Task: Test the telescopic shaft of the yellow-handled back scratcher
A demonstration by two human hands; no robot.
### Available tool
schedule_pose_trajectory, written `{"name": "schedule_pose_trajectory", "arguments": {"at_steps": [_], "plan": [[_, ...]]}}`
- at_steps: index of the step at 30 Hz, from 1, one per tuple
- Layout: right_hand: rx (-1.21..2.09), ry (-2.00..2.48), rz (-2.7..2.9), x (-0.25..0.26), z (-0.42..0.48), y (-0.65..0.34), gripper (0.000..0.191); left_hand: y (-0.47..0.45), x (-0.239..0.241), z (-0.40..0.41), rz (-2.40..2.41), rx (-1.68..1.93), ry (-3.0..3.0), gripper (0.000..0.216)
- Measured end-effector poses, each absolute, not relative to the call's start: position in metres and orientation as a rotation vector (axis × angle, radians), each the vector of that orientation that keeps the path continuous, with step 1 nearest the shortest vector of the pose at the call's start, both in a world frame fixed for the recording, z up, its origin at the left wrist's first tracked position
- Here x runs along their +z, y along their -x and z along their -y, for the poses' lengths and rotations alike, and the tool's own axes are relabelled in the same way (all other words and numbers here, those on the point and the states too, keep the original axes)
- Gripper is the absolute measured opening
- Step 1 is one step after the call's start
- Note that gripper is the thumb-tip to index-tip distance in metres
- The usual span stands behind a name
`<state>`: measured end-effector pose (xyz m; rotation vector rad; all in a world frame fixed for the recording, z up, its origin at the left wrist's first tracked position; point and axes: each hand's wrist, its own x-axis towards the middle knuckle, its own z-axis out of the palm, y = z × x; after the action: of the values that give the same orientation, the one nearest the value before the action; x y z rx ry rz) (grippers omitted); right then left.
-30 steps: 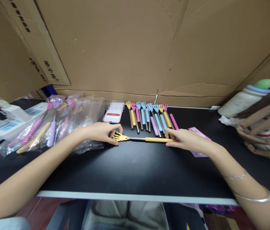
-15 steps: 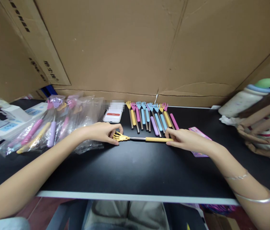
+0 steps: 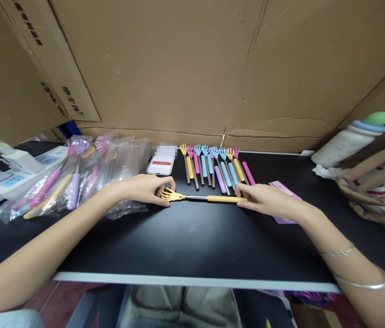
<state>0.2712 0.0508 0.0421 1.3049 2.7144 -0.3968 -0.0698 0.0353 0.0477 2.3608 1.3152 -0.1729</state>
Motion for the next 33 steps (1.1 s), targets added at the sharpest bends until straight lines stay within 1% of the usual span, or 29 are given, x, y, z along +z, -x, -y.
{"name": "schedule_pose_trajectory", "arguments": {"at_steps": [5,10,12,15,18,24,29,33], "plan": [[-0.246,-1.294,-2.729,0.045,-0.046,-0.264,0.024,0.067,0.046,-0.033,-1.362,-0.179,-2.506,0.039],[-0.105,-1.207,-2.804,0.046,-0.038,-0.254,0.021,0.063,0.044,-0.028,-1.529,-0.135,-2.832,0.036],[-0.047,-1.204,-2.842,0.047,-0.036,-0.251,0.019,0.061,0.043,-0.027,-1.52,-0.043,-2.97,0.031],[0.025,-1.24,-2.902,0.048,-0.035,-0.249,0.015,0.058,0.041,-0.026,-1.405,0.109,-3.156,0.018],[0.14,-1.283,-2.948,0.048,-0.036,-0.25,0.015,0.054,0.039,-0.025,-1.373,0.205,-3.255,0.009],[0.335,-1.266,-3.056,0.04,-0.035,-0.243,0.012,0.039,0.034,-0.018,-1.42,0.447,-3.41,0.017],[0.61,-1.155,-3.125,0.025,-0.021,-0.215,0.013,0.017,0.026,-0.005,-1.304,0.683,-3.53,0.017],[0.869,-1.021,-3.154,0.022,-0.014,-0.204,0.018,0.01,0.028,-0.002,-1.205,0.796,-3.598,0.022]]}}
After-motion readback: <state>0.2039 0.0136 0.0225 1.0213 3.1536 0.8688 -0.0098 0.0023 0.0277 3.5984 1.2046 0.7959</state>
